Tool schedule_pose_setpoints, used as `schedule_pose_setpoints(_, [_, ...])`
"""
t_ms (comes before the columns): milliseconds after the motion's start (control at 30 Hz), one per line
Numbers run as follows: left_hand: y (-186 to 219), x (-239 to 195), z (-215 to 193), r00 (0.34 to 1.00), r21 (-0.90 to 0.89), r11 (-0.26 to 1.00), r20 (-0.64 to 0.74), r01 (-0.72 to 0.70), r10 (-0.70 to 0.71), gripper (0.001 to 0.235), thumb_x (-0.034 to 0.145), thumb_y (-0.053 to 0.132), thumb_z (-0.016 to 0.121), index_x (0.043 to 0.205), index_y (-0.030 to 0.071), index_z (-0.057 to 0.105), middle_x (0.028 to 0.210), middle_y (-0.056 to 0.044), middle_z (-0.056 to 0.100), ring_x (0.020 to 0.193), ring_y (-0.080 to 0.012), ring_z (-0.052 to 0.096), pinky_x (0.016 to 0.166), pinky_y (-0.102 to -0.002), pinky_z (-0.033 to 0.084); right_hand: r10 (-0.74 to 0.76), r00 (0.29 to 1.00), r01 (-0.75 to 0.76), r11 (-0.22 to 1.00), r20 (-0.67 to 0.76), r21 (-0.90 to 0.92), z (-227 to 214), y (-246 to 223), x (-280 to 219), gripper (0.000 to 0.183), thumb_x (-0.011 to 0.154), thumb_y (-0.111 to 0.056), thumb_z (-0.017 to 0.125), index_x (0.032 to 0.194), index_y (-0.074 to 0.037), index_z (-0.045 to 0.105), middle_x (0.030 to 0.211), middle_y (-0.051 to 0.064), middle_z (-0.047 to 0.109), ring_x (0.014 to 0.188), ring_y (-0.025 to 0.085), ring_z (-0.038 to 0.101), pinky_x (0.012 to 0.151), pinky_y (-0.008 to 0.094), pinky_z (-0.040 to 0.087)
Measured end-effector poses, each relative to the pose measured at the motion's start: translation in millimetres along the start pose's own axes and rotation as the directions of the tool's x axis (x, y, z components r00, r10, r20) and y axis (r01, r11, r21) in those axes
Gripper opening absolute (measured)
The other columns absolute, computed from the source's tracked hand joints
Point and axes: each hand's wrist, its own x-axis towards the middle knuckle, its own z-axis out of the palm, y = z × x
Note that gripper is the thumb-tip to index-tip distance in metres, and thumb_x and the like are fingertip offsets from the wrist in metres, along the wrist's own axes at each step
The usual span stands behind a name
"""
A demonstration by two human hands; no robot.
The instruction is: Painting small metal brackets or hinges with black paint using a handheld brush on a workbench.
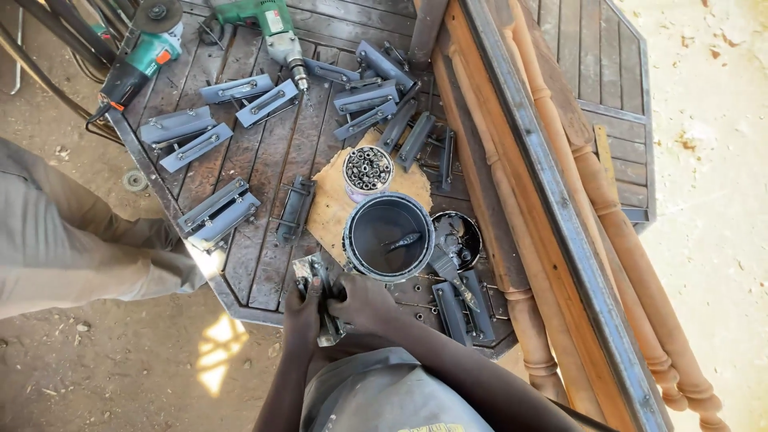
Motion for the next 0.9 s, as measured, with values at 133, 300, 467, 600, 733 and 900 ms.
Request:
schedule_pose_setpoints(133, [-29, 16, -5, 0.995, 0.100, 0.994, 0.100, -0.038, 0.028, 0.053, 0.107, 0.043, 0.054, 0.131, -0.004, 0.059, 0.118, -0.031, 0.069, 0.112, -0.0468, 0.066, 0.095, -0.064, 0.048, -0.009, 0.999, -0.003, 0.972, 0.049, 0.237, -6, 0, -22, 0.036, 0.086, -0.041, 0.062, 0.099, -0.007, 0.061, 0.096, 0.022, 0.066, 0.098, 0.047, 0.065, 0.072, 0.054, 0.053])
schedule_pose_setpoints(300, [8, -6, -6, 0.987, 0.206, 0.970, 0.115, -0.132, 0.110, 0.044, 0.104, 0.043, 0.060, 0.107, -0.001, 0.062, 0.089, -0.025, 0.065, 0.090, -0.0331, 0.066, 0.081, -0.052, 0.050, -0.049, 0.995, -0.002, 0.858, 0.085, 0.514, -43, -37, -70, 0.060, 0.098, -0.029, 0.053, 0.145, 0.008, 0.044, 0.128, 0.032, 0.061, 0.128, 0.050, 0.055, 0.100, 0.057, 0.047])
schedule_pose_setpoints(467, [-2, 10, -17, 0.989, 0.374, 0.919, 0.121, -0.123, 0.083, 0.052, 0.104, 0.044, 0.055, 0.129, -0.002, 0.057, 0.106, -0.026, 0.065, 0.103, -0.0402, 0.066, 0.087, -0.057, 0.049, 0.014, 0.999, -0.041, 0.701, 0.044, 0.712, 23, 9, -35, 0.029, 0.108, -0.024, 0.052, 0.121, 0.002, 0.055, 0.099, 0.022, 0.063, 0.094, 0.037, 0.063, 0.079, 0.045, 0.052])
schedule_pose_setpoints(600, [-2, 11, -13, 0.989, 0.533, 0.835, 0.129, -0.134, 0.077, 0.055, 0.102, 0.040, 0.052, 0.135, -0.004, 0.056, 0.115, -0.030, 0.069, 0.115, -0.0471, 0.065, 0.096, -0.062, 0.051, 0.088, 0.995, -0.019, 0.652, -0.050, 0.758, 45, 17, -17, 0.024, 0.108, -0.019, 0.053, 0.109, 0.005, 0.058, 0.088, 0.018, 0.063, 0.091, 0.020, 0.060, 0.072, 0.041, 0.052])
schedule_pose_setpoints(733, [-18, 14, -24, 0.987, 0.594, 0.792, 0.149, -0.143, 0.066, 0.068, 0.103, 0.045, 0.048, 0.147, -0.006, 0.047, 0.127, -0.031, 0.067, 0.123, -0.0455, 0.062, 0.106, -0.058, 0.048, -0.023, 0.998, 0.061, 0.601, -0.059, 0.797, 7, -7, -43, 0.025, 0.111, -0.019, 0.048, 0.097, -0.001, 0.059, 0.073, 0.010, 0.060, 0.070, 0.021, 0.066, 0.057, 0.027, 0.050])
schedule_pose_setpoints(900, [-4, -4, -11, 1.000, 0.271, 0.963, 0.003, 0.005, -0.006, 0.059, 0.104, 0.055, 0.052, 0.116, -0.002, 0.064, 0.101, -0.023, 0.072, 0.101, -0.0391, 0.071, 0.094, -0.056, 0.051, -0.082, 0.995, 0.083, 0.490, -0.048, 0.868, 59, 25, -17, 0.018, 0.108, -0.016, 0.053, 0.099, -0.001, 0.058, 0.073, 0.009, 0.060, 0.068, 0.013, 0.064, 0.055, 0.024, 0.050])
